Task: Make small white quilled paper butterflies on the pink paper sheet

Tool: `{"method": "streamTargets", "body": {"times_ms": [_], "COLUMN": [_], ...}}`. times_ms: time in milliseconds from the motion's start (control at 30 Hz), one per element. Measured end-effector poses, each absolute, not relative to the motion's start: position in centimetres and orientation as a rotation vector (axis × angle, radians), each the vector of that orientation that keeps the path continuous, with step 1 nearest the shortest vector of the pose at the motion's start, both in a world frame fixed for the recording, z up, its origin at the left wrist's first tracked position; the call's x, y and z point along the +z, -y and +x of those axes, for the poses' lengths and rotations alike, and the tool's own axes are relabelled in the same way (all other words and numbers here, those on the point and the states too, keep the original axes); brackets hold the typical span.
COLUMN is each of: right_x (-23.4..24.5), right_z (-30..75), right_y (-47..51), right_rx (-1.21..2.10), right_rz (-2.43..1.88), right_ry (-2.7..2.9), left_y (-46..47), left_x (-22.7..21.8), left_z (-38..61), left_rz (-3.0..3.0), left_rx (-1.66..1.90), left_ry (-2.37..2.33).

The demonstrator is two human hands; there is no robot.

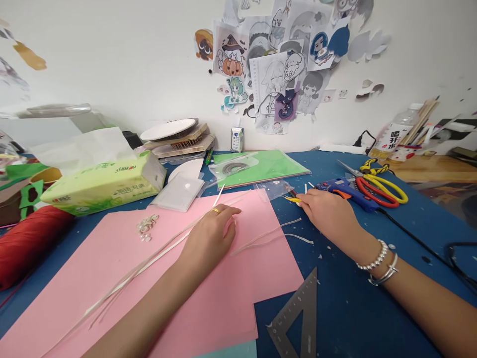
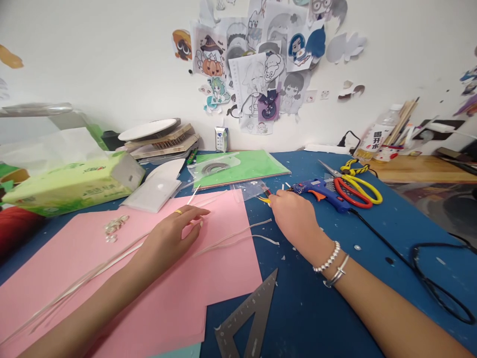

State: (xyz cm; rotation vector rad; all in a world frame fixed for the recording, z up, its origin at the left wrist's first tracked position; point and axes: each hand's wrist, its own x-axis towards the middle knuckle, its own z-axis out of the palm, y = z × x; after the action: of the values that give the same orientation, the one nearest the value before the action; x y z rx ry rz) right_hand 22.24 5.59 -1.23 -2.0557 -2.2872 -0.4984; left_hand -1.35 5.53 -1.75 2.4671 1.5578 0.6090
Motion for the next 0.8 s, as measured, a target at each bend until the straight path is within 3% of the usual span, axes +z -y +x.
{"method": "streamTargets", "body": {"times_ms": [800], "right_x": [-1.24], "right_z": [21.69], "right_y": [-6.00], "right_rx": [-0.455], "right_rz": [-2.026], "right_ry": [2.314], "left_y": [-5.33], "left_x": [-1.85], "left_z": [-1.26], "left_rz": [2.523], "left_rx": [0.625], "left_ry": [-1.625]}}
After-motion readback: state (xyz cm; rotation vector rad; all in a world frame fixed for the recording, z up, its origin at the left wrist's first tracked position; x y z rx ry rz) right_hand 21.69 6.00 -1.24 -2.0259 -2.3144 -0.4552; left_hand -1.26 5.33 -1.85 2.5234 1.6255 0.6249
